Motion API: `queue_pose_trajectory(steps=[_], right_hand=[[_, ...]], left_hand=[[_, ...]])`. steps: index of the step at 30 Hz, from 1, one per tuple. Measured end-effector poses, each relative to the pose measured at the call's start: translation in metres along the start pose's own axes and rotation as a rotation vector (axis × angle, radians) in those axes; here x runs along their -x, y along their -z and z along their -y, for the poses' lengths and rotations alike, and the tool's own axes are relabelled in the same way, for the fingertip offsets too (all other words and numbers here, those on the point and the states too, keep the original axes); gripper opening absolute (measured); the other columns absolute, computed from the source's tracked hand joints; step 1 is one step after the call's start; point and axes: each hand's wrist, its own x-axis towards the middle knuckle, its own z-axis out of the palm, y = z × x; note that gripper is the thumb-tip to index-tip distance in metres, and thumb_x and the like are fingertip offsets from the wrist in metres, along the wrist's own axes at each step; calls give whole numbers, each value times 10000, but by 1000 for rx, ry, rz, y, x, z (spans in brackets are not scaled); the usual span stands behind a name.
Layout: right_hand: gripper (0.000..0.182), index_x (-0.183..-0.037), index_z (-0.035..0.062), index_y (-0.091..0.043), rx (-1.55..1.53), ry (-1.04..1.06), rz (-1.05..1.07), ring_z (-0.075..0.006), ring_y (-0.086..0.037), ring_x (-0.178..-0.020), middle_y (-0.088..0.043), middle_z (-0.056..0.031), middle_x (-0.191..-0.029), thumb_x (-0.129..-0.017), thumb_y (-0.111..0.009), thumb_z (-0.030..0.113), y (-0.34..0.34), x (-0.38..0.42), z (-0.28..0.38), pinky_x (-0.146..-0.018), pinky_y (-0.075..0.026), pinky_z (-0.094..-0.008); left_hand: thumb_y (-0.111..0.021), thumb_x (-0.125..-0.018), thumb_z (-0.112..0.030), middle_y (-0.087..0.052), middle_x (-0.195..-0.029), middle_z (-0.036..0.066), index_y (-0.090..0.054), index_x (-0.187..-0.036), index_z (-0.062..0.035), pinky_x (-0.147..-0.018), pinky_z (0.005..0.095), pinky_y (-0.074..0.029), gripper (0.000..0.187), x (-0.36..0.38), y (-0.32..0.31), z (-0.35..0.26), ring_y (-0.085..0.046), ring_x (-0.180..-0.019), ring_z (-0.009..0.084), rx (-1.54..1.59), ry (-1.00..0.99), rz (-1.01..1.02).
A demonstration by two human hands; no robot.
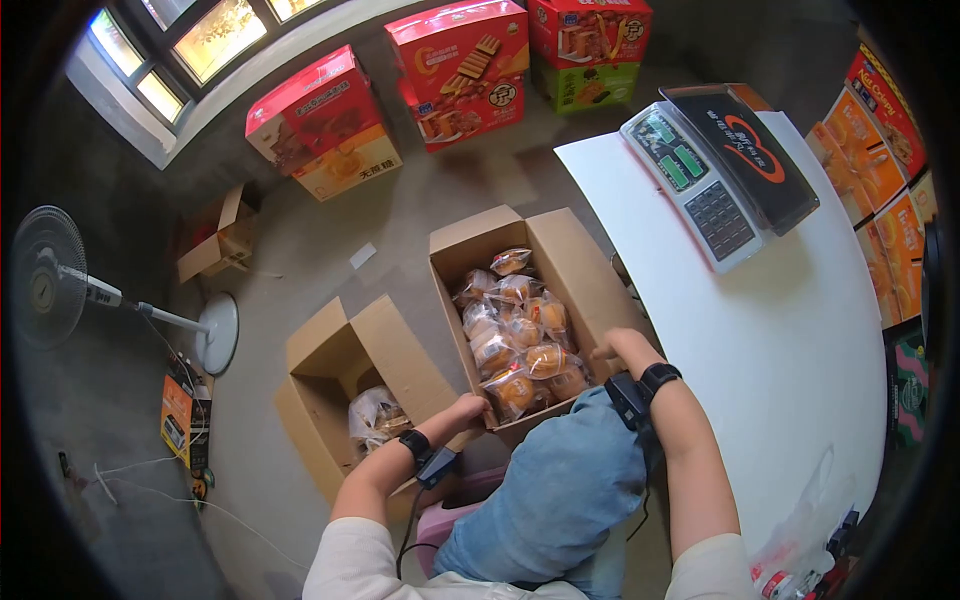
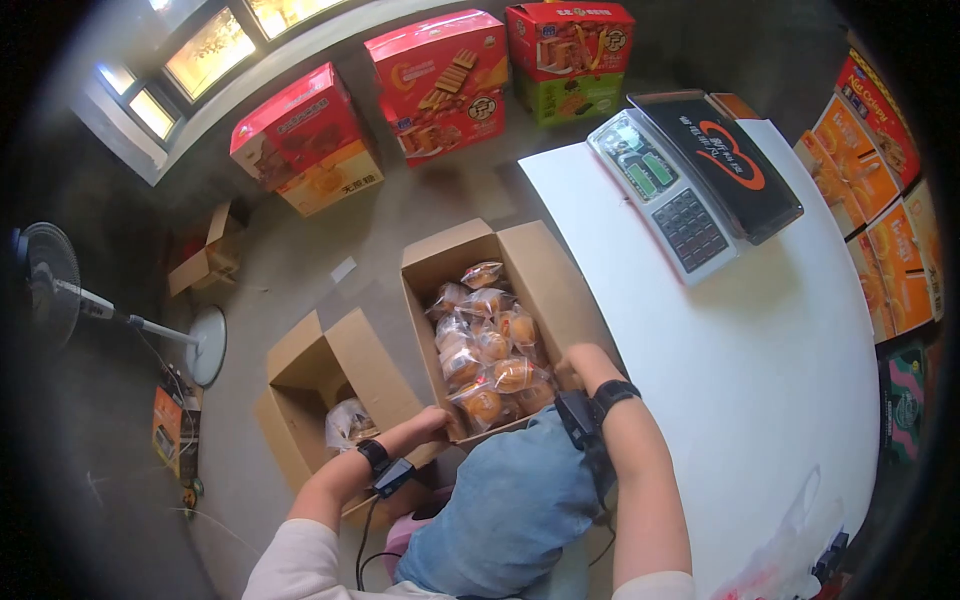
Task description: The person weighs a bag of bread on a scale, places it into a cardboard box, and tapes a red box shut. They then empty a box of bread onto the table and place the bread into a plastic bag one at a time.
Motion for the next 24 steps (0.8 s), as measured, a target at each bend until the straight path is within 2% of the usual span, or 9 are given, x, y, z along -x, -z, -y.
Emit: queue_pose_trajectory(steps=[4,7,8,10,11,14,16,19,24], right_hand=[[734,-1080,-23,-567,-102,-27,-6,-334,-551,-1011,-561,-205,-1104,-689,-577,598,-31,-19,-22,-826,-452,-375],[827,-956,-89,-598,-78,125,-185,-349,-571,-957,-578,-258,-1012,-579,-646,645,-49,-40,-30,-808,-457,-385],[827,-956,-89,-598,-74,127,-184,-349,-571,-957,-578,-258,-1012,-579,-646,645,-50,-41,-30,-808,-457,-385],[701,-918,-67,-619,-63,118,-278,-359,-580,-922,-593,-251,-968,-610,-655,561,-52,-42,-33,-788,-467,-380],[701,-918,-67,-619,-62,118,-278,-359,-580,-922,-593,-251,-968,-610,-655,561,-50,-39,-32,-788,-467,-380],[539,-949,-39,-619,-65,128,-276,-356,-571,-941,-584,-248,-993,-672,-597,422,-40,-39,-23,-840,-447,-375],[420,-913,-47,-622,-421,304,-429,-369,-573,-919,-580,-266,-961,-674,-523,283,-35,-46,-15,-816,-452,-386],[365,-846,-67,-609,-316,424,-514,-370,-597,-824,-591,-271,-851,-693,-494,244,-9,-27,-3,-737,-471,-399],[344,-836,-66,-609,-311,433,-496,-369,-600,-795,-589,-274,-820,-697,-492,226,23,54,17,-712,-468,-404]], left_hand=[[-512,-725,-2,-559,-853,232,-487,-982,128,-566,491,-531,289,2,2,1,-613,-716,354,-25,16,-19],[-518,-717,-13,-557,-842,220,-495,-961,118,-568,478,-533,278,7,0,-2,-612,-706,343,-34,-9,-50],[-518,-717,-13,-557,-842,220,-495,-961,118,-568,478,-533,278,5,1,-1,-612,-706,343,-29,-8,-52],[-524,-708,-23,-553,-828,210,-500,-932,106,-564,479,-532,259,4,5,-1,-609,-690,339,-105,-66,-72],[-524,-708,-23,-553,-828,210,-500,-932,106,-564,479,-532,259,2,8,-1,-609,-690,339,-104,-66,-72],[-532,-709,-35,-553,-823,212,-501,-914,98,-564,480,-533,246,7,15,-10,-609,-699,347,-141,-80,-116],[-524,-723,-34,-553,-824,220,-497,-916,101,-575,491,-539,237,40,11,-43,-611,-719,353,-48,-28,-77],[-499,-750,-17,-549,-848,206,-509,-886,113,-578,511,-548,188,68,26,-79,-599,-703,323,-58,-61,-48],[-516,-749,-29,-546,-806,173,-535,-824,104,-581,498,-553,154,134,37,-113,-575,-668,274,-8,-93,18]])
